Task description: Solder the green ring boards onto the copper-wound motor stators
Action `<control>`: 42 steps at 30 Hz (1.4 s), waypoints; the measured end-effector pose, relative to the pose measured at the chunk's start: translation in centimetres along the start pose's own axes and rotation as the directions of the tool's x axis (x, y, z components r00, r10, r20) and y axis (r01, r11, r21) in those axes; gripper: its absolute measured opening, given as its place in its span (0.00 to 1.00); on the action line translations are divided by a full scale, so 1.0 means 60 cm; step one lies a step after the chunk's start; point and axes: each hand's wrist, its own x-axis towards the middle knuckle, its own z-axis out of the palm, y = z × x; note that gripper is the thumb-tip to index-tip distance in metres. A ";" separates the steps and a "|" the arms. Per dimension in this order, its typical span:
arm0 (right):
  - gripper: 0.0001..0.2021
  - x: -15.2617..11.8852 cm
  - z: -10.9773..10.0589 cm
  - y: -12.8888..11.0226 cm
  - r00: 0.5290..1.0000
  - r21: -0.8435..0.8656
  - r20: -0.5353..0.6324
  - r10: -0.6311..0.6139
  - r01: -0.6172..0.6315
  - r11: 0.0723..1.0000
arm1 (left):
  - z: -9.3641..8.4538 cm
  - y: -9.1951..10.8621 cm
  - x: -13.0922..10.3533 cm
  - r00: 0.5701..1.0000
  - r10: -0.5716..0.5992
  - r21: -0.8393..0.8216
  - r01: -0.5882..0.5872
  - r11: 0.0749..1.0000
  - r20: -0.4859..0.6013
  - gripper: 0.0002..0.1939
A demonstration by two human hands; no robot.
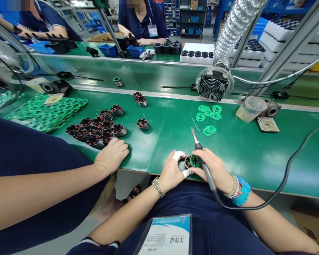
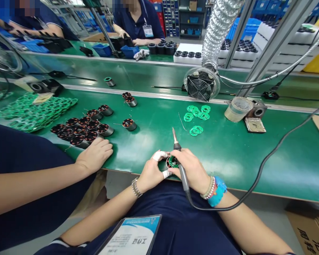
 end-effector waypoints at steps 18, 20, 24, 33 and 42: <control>0.23 0.000 0.014 0.037 0.988 0.125 0.140 0.058 -0.075 0.989 | -0.040 -0.003 0.007 0.952 -0.250 -0.540 0.306 0.784 0.176 0.10; 0.23 -0.004 0.015 0.035 0.992 0.099 0.117 0.047 -0.059 0.993 | -0.035 0.007 0.014 0.923 -0.300 -0.637 0.383 0.669 0.240 0.11; 0.24 -0.008 0.017 0.029 0.997 0.063 0.078 0.013 -0.018 0.998 | -0.030 0.015 0.016 0.898 -0.316 -0.721 0.435 0.538 0.306 0.14; 0.11 0.023 0.022 0.018 0.988 -0.008 -0.090 -0.122 0.122 0.993 | -0.030 -0.004 0.024 0.868 -0.249 -0.733 0.497 0.464 0.430 0.15; 0.16 0.023 0.032 0.012 0.986 -0.111 -0.028 -0.167 0.163 0.980 | -0.036 -0.006 0.018 0.872 -0.236 -0.756 0.489 0.436 0.428 0.16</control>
